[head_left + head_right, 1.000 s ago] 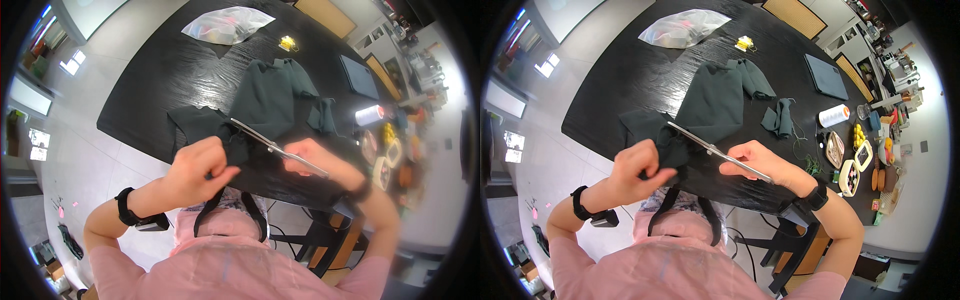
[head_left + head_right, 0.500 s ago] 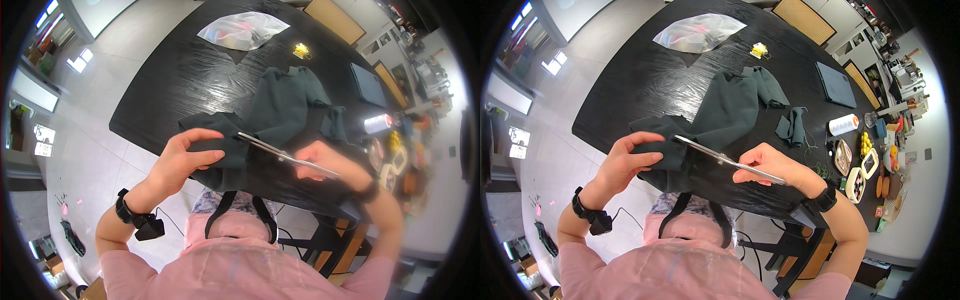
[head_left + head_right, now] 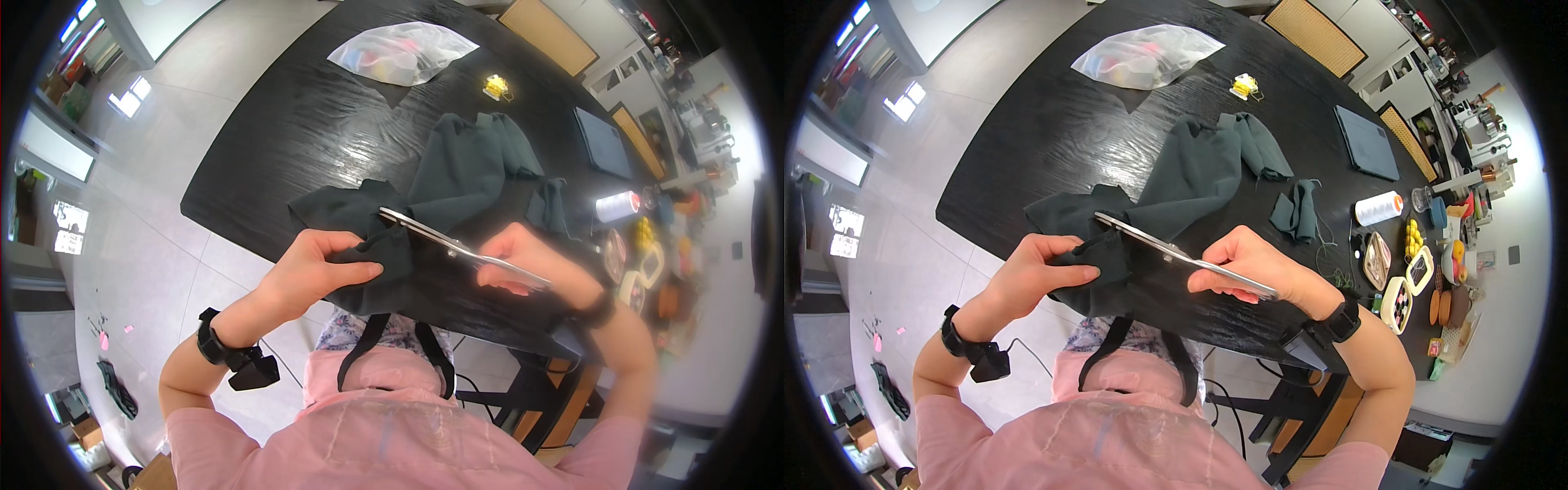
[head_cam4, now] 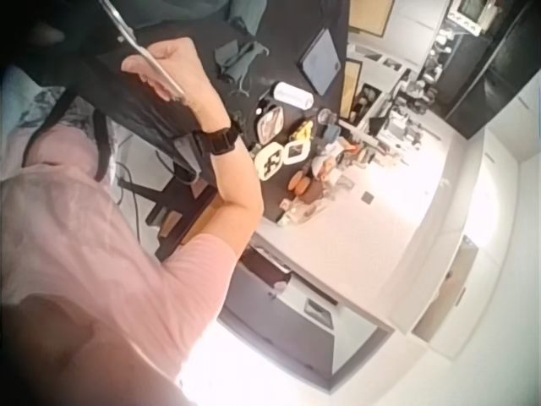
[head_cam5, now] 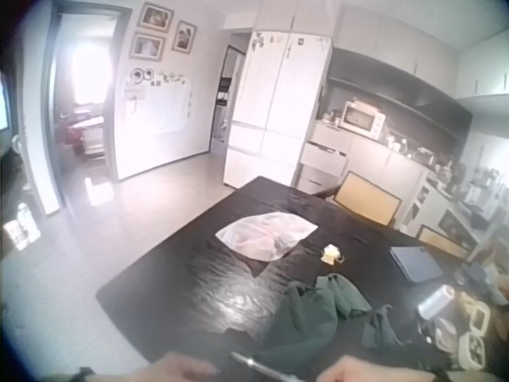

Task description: The person uses shears to cut a strip from a piece of dark green fabric and then cuts several smaller rectangular segments from that strip, leaving them on the table.

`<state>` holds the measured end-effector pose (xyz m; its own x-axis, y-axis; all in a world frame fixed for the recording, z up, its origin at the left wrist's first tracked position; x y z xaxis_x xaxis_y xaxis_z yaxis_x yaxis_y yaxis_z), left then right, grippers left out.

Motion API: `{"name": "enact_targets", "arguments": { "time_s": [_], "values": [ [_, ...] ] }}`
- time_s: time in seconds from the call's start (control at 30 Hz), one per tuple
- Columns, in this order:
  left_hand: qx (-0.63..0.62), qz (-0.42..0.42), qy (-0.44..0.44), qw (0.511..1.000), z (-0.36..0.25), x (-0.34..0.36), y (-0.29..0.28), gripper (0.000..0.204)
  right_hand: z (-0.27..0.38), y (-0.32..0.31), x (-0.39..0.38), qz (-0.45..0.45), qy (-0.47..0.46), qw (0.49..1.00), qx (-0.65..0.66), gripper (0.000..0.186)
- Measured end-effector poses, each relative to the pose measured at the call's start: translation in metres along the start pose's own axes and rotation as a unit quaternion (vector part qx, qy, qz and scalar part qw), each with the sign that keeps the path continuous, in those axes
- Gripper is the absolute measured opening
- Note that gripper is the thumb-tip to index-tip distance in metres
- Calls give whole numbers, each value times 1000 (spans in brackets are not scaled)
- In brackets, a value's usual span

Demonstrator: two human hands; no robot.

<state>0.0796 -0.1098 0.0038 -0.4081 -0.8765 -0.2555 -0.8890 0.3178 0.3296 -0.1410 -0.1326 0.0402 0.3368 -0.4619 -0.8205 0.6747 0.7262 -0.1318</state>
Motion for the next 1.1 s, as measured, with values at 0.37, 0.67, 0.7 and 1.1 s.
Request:
{"name": "enact_targets", "arguments": {
  "time_s": [0.37,0.67,0.7,1.1],
  "values": [
    [442,-44,337,831,-101,50,-24,9,60,-16,39,-129,-88,982,105,48],
    [96,-49,139,984,-64,54,-34,12,49,-40,39,-140,-73,986,62,56],
    [65,-40,130,989,-62,51,-31,14,43,-42,34,-175,-39,984,-18,58],
    [-8,27,44,999,-30,42,69,12,-43,-26,-91,-428,-145,892,-5,27]
  ]
}}
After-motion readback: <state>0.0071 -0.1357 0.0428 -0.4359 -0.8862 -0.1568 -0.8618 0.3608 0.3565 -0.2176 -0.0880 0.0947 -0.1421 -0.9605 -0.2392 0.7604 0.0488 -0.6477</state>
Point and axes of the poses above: each hand's wrist, its own x-axis towards the middle knuckle, its own y-axis out of the palm, z = x × y, the point moved 8 cm from there along x, towards the middle knuckle, and after that the axes turned 12 degrees about y, right-handed, at the moved point
